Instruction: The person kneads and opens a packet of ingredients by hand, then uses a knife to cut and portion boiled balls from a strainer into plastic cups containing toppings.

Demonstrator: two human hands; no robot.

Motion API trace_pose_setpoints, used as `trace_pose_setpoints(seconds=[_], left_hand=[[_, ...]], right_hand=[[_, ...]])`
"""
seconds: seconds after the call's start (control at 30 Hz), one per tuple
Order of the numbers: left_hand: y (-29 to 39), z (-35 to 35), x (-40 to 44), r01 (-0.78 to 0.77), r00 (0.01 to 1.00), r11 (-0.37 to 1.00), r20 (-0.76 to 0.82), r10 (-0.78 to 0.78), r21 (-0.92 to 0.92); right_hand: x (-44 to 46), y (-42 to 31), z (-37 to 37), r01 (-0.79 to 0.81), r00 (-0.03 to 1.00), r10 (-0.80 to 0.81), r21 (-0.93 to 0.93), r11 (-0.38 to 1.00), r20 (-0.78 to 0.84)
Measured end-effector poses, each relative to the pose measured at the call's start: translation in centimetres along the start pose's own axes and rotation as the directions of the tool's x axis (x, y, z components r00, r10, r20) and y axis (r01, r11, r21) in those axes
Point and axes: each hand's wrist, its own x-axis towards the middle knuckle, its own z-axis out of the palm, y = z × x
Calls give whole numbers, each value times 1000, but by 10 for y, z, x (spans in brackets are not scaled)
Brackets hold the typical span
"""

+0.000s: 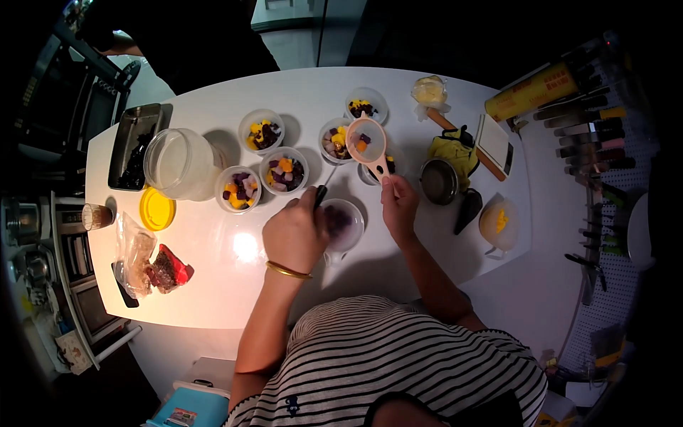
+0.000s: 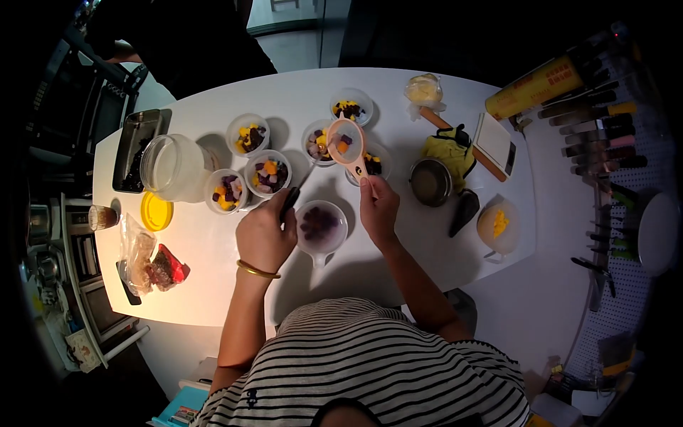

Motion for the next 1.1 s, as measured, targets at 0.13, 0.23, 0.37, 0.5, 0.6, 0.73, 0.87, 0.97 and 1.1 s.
trace_pose_setpoints(seconds=[0.13,0.23,0.37,0.5,0.6,0.73,0.87,0.97,1.1], left_hand=[[7,2,-1,-29,998,999,53,30,-30],[4,-2,-8,-50,999,979,-19,47,-198],[-17,-25,-32,31,999,950,-3,-34,-309],[-39,-53,-61,31,991,986,135,-9,-162],[-38,-63,-69,-16,988,1000,153,15,2],[-36,-63,-70,-48,965,979,263,-6,198],[-69,-44,-89,83,956,996,280,-88,29],[-108,15,-137,376,920,812,288,-267,-446],[-102,75,-168,413,889,560,187,-417,-719]], right_hand=[[2,-4,-5,-231,973,230,231,945,34],[3,-12,-32,-365,931,348,317,875,111],[-21,-39,-65,-445,879,424,56,894,217],[-51,-4,-87,262,885,-109,-293,920,452],[-67,-13,-73,514,786,-200,-440,736,585],[-73,-38,-54,730,660,-290,-502,463,693],[-66,-20,-53,803,589,-363,-477,356,722],[-64,-5,-55,867,496,-414,-455,201,763],[-62,2,-50,866,487,-375,-380,324,789]])
